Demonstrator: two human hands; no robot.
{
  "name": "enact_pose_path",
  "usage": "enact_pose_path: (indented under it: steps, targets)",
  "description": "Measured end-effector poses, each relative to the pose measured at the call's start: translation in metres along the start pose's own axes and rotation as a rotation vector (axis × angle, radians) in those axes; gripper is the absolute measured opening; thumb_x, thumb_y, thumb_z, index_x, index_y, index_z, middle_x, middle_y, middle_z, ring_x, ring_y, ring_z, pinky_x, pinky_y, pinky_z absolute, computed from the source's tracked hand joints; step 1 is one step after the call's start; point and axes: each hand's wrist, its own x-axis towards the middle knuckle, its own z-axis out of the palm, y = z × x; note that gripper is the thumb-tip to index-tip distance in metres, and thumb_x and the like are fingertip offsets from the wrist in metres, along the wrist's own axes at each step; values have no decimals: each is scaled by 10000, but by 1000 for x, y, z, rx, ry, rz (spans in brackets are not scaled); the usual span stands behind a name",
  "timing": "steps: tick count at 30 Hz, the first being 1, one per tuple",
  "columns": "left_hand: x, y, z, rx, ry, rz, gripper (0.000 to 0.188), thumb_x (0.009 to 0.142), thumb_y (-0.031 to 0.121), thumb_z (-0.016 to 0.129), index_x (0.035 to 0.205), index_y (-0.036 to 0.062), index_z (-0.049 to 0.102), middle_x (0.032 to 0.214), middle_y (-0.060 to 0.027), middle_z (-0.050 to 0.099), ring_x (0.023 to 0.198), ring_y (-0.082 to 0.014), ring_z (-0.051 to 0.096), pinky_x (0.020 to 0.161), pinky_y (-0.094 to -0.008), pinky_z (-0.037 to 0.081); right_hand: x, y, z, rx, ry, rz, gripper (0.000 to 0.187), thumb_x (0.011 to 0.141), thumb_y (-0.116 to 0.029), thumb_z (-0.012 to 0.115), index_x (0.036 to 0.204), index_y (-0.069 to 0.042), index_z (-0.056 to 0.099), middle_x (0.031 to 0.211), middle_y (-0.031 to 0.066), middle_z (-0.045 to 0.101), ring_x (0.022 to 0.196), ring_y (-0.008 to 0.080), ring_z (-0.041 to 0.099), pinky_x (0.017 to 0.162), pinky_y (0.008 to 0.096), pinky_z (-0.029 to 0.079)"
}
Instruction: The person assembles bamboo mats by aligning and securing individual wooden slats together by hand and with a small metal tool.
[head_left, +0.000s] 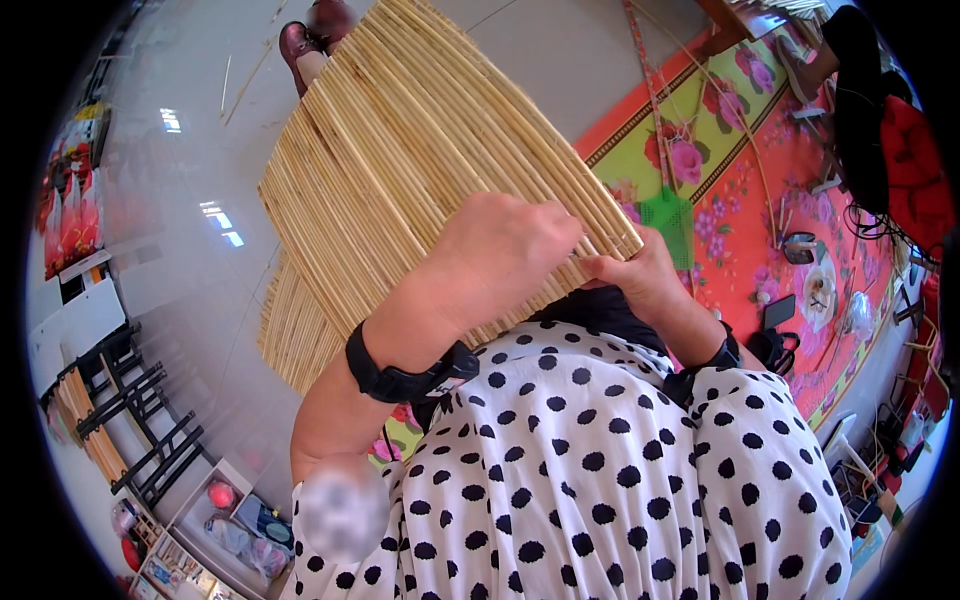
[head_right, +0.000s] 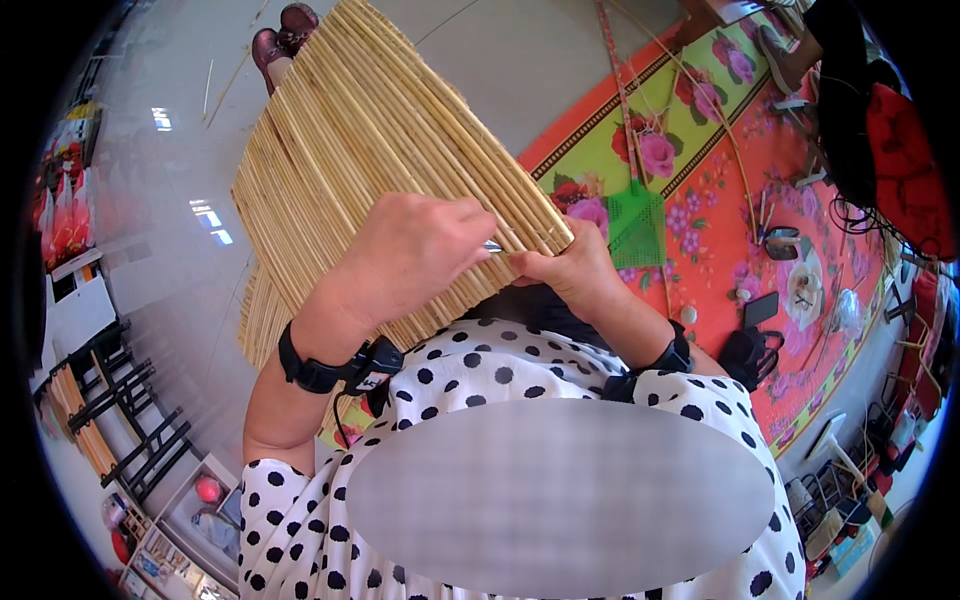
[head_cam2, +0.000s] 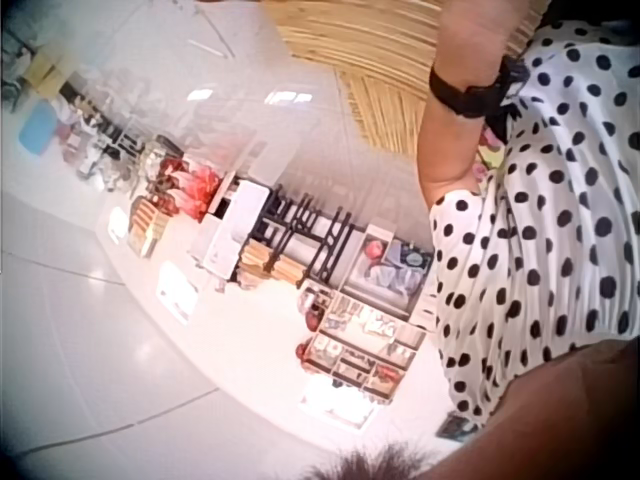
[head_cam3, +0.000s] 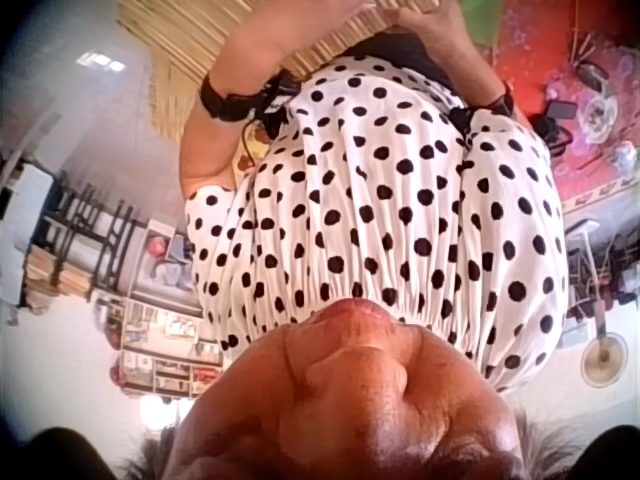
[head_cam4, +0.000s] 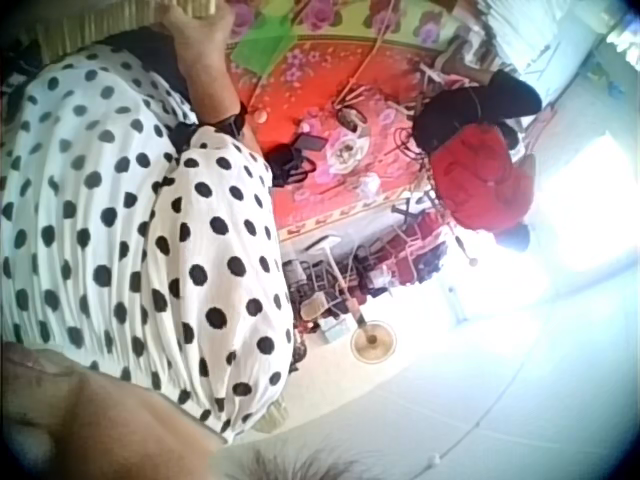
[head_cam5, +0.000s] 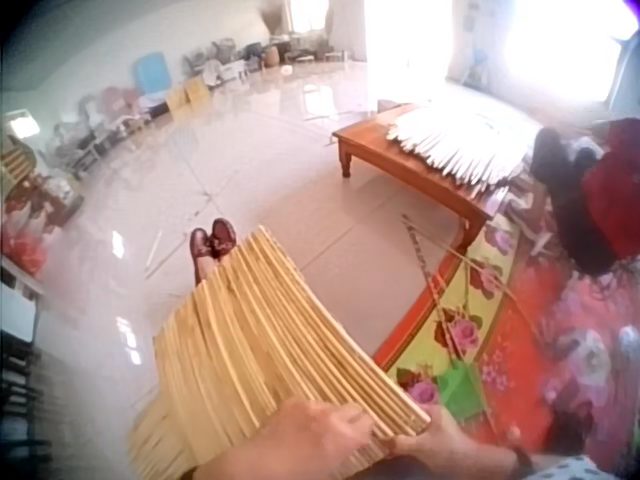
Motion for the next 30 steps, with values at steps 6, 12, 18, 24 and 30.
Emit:
enact_pose_path:
  steps: [6,12,18,24,30]
  targets:
    - [-23,-9,3,-148,86,-142,194,758,185,664,878,71,563,792,-88,562,720,-285,589,593,-372,469,0,8,1,-73,1,-40,370,710,-38,652,1065,36,580,934,66,626,783,135,611,656,268,537]
    - [-36,-4,13,-393,213,-294,254,713,78,664,950,55,575,833,-104,565,736,-290,599,624,-347,494,10,33,4,-25,89,-119,257,654,-49,689,864,78,614,742,69,624,635,133,610,533,260,527]
    - [-31,3,16,-424,244,-230,246,694,28,658,917,10,556,793,-115,528,699,-283,592,598,-351,475,9,18,6,21,80,-60,286,651,-30,683,905,69,597,798,84,625,644,141,616,557,257,548]
    - [-26,8,22,-150,316,-76,228,697,49,670,903,40,573,781,-97,540,685,-293,569,599,-374,453,5,23,6,22,122,-79,269,641,-26,676,890,49,605,770,68,621,633,140,615,561,260,549]
    - [-30,9,27,-116,330,-74,173,725,69,649,887,62,587,787,-81,561,699,-286,562,596,-380,447,7,28,6,-54,115,-157,260,649,-40,675,887,45,615,755,49,618,630,121,602,541,252,522]
